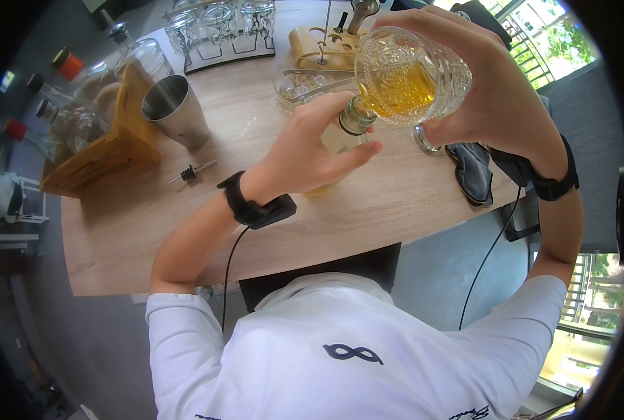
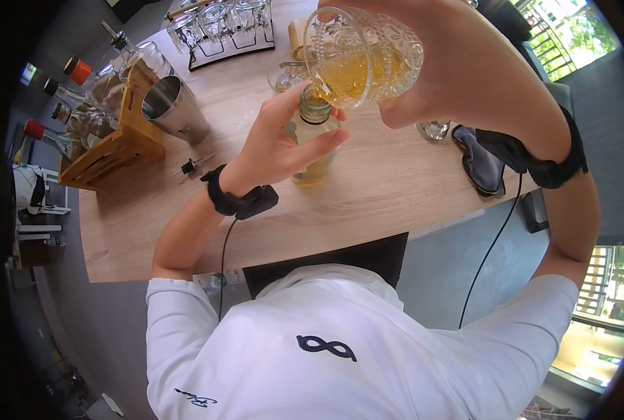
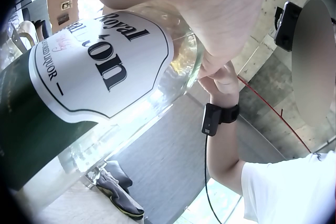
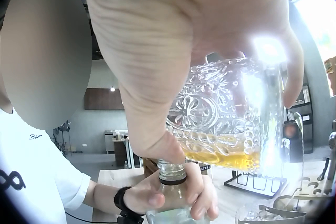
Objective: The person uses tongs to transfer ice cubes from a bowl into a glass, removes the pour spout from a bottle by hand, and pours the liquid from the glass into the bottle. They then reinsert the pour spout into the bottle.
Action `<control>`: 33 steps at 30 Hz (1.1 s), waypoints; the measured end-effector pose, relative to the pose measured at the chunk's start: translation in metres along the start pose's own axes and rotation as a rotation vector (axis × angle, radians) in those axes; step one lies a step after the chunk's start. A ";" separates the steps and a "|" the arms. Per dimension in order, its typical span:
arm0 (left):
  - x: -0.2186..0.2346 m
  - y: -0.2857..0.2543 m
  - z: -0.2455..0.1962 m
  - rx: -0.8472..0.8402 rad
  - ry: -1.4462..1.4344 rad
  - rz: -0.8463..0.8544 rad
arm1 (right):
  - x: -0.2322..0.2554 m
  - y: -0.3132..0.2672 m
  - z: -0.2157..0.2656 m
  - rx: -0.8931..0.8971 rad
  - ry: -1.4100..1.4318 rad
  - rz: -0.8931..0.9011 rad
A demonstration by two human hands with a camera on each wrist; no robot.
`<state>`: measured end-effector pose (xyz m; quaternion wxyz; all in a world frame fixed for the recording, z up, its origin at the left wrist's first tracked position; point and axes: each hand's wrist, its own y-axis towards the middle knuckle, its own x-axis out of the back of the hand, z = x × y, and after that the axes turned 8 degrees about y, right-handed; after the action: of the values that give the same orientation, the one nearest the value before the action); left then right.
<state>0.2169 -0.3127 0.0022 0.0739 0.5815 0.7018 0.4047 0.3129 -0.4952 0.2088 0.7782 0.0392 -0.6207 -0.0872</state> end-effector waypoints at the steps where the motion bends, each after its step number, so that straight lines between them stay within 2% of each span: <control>1: -0.001 0.000 0.000 0.000 0.000 -0.001 | 0.000 0.000 0.000 0.002 -0.003 0.002; 3: -0.005 0.000 0.000 0.035 -0.087 -0.053 | 0.000 0.001 -0.001 0.010 -0.003 0.007; 12: -0.005 -0.001 -0.001 0.047 -0.112 -0.049 | 0.001 0.002 -0.001 0.011 0.006 0.013; 18: -0.003 -0.001 0.002 -0.009 -0.043 -0.024 | 0.000 0.001 -0.004 0.038 0.016 0.016; 28: -0.003 -0.001 0.002 0.016 -0.026 -0.015 | 0.002 0.004 0.001 -0.028 -0.012 0.042; 31: -0.003 -0.001 0.002 0.012 -0.029 -0.019 | 0.001 0.004 -0.003 0.038 0.003 0.025; 33: -0.003 -0.002 0.003 0.015 -0.013 -0.010 | 0.001 0.006 -0.001 0.005 -0.014 0.035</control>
<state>0.2180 -0.3140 -0.0018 0.0759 0.5812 0.7071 0.3955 0.3140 -0.4898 0.2101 0.7752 0.0298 -0.6269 -0.0722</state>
